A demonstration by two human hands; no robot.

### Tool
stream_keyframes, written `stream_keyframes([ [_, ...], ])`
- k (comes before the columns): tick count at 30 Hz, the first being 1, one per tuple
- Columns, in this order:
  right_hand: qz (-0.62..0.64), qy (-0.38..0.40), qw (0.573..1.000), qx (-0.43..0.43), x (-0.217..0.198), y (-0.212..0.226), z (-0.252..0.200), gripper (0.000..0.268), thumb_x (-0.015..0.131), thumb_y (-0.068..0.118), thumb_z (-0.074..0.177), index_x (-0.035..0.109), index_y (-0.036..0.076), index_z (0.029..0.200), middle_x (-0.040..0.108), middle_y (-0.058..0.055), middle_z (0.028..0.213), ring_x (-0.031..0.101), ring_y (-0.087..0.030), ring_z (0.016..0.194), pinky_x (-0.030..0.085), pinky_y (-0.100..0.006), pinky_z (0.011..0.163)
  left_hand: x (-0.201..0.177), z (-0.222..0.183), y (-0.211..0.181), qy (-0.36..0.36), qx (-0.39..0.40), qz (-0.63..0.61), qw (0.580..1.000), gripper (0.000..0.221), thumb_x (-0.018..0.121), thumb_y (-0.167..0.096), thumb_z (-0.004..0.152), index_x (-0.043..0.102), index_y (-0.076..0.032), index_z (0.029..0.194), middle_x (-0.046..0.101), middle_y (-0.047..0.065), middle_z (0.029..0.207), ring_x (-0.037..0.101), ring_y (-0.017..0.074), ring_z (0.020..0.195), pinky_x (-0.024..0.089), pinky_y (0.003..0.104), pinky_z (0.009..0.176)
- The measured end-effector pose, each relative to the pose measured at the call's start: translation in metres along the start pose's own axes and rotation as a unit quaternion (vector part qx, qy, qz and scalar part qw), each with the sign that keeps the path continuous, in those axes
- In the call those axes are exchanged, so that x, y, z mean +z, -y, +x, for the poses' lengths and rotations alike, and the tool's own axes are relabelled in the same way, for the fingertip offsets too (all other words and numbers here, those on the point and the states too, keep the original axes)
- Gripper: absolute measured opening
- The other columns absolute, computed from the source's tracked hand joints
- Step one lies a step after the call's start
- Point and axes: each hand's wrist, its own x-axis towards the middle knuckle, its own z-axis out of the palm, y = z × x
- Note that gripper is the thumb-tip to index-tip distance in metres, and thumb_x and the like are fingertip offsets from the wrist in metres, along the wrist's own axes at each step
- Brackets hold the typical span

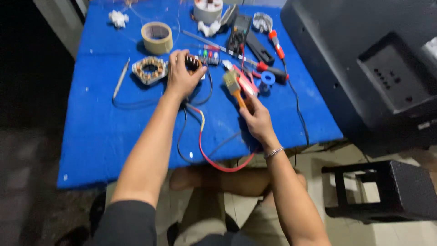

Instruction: Cleaning a motor component and soldering wires to electronic parts on a workbench.

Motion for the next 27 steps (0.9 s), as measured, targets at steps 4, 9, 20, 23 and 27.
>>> stream_keyframes([
  [4, -0.015, -0.030, 0.999, -0.042, 0.000, 0.033, -0.012, 0.051, 0.067, 0.004, 0.092, 0.056, 0.005, 0.142, 0.071, -0.008, 0.098, 0.064, -0.017, 0.076, 0.054, -0.029, 0.071, -0.030, 0.006, -0.039, 0.182, -0.116, 0.205, 0.954, 0.102, 0.099, -0.031, 0.067, 0.037, -0.004, 0.143, 0.049, 0.021, 0.130, 0.050, 0.0408, 0.120, 0.045, 0.054, 0.103],
  [9, -0.017, -0.092, 0.988, -0.126, -0.008, 0.042, -0.019, 0.032, 0.063, -0.001, 0.091, 0.066, -0.001, 0.123, 0.068, -0.011, 0.106, 0.065, -0.022, 0.087, 0.054, -0.031, 0.080, -0.032, 0.002, -0.072, 0.090, -0.130, 0.205, 0.966, 0.087, 0.099, -0.041, 0.063, 0.047, -0.006, 0.124, 0.057, 0.014, 0.113, 0.065, 0.0331, 0.097, 0.056, 0.049, 0.087],
  [20, 0.308, -0.268, 0.906, -0.112, -0.030, 0.091, 0.013, 0.035, 0.044, 0.021, 0.117, 0.046, 0.016, 0.151, 0.058, 0.001, 0.086, 0.052, -0.008, 0.064, 0.048, -0.019, 0.054, -0.032, 0.000, -0.197, 0.009, -0.458, -0.444, 0.770, 0.095, 0.057, -0.071, 0.066, 0.061, 0.001, 0.127, 0.068, 0.013, 0.087, 0.069, 0.0162, 0.066, 0.061, 0.024, 0.048],
  [23, 0.221, -0.135, 0.962, -0.081, -0.001, 0.071, 0.015, 0.044, 0.048, 0.015, 0.107, 0.047, 0.010, 0.151, 0.062, -0.001, 0.088, 0.051, -0.008, 0.064, 0.045, -0.021, 0.056, -0.012, -0.008, -0.164, -0.004, -0.468, -0.535, 0.704, 0.074, 0.057, -0.065, 0.079, 0.065, -0.007, 0.124, 0.071, 0.011, 0.097, 0.069, 0.0186, 0.076, 0.059, 0.031, 0.057],
  [27, 0.098, -0.160, 0.981, -0.057, 0.003, 0.063, 0.035, 0.038, 0.056, 0.015, 0.098, 0.070, 0.014, 0.134, 0.073, -0.017, 0.123, 0.067, -0.034, 0.117, 0.051, -0.044, 0.103, -0.016, 0.000, -0.134, -0.023, -0.530, -0.492, 0.690, 0.095, 0.066, -0.079, 0.072, 0.061, -0.002, 0.129, 0.066, 0.025, 0.116, 0.074, 0.0360, 0.090, 0.068, 0.044, 0.081],
])
